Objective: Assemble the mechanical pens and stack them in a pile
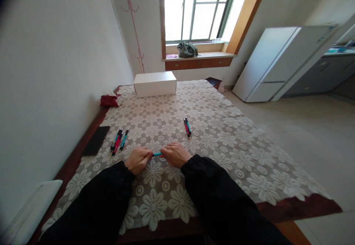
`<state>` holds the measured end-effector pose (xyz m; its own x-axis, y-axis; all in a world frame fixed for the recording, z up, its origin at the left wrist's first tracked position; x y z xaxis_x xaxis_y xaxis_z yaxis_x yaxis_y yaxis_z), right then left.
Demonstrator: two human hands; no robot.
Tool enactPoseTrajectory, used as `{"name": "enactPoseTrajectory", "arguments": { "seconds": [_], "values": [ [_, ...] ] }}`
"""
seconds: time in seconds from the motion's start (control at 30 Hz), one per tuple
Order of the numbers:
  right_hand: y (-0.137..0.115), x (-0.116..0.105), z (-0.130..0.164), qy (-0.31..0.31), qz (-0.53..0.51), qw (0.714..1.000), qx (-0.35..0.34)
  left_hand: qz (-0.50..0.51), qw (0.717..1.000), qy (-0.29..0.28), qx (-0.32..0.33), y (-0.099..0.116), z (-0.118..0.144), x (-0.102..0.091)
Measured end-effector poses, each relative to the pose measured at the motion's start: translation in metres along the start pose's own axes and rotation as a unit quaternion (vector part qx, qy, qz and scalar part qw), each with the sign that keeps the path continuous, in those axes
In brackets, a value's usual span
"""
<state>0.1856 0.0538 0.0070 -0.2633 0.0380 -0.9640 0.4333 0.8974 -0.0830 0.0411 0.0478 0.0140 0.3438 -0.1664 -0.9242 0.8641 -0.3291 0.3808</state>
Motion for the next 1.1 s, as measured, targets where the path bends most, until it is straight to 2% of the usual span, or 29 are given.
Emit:
{"name": "enactPoseTrajectory", "arguments": {
  "seconds": [0.1, 0.23, 0.37, 0.63, 0.87, 1.1],
  "values": [
    [0.003, -0.003, -0.001, 0.022, 0.005, 1.000, 0.009, 0.044, 0.999, 0.013, -0.005, -0.005, -0.001, -0.002],
    [0.011, -0.004, 0.002, 0.048, -0.053, 0.996, 0.048, 0.073, 0.996, 0.044, -0.004, -0.007, -0.001, -0.006],
    [0.015, 0.000, 0.005, 0.032, -0.103, 0.991, 0.080, 0.095, 0.994, 0.053, -0.018, -0.009, -0.002, -0.007],
    [0.013, 0.001, 0.004, 0.021, -0.106, 0.991, 0.083, 0.069, 0.997, 0.038, 0.009, -0.005, -0.004, -0.002],
    [0.013, 0.006, 0.005, 0.017, -0.107, 0.991, 0.082, 0.043, 0.998, 0.047, 0.025, -0.004, -0.004, 0.000],
    [0.010, 0.004, 0.007, 0.011, -0.114, 0.990, 0.086, 0.043, 0.998, 0.048, 0.011, -0.004, -0.003, -0.001]
  ]
}}
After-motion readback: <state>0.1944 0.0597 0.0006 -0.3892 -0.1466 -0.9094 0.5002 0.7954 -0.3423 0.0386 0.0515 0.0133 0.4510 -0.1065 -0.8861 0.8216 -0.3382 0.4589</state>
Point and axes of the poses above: each hand's wrist, its own z-axis away from the middle knuckle, its own x-axis out of the palm, y = z × x, the point moved 7 cm from there along -z, towards the middle knuckle, and after that the axes turned 9 degrees about -x, right-handed, at the moved point
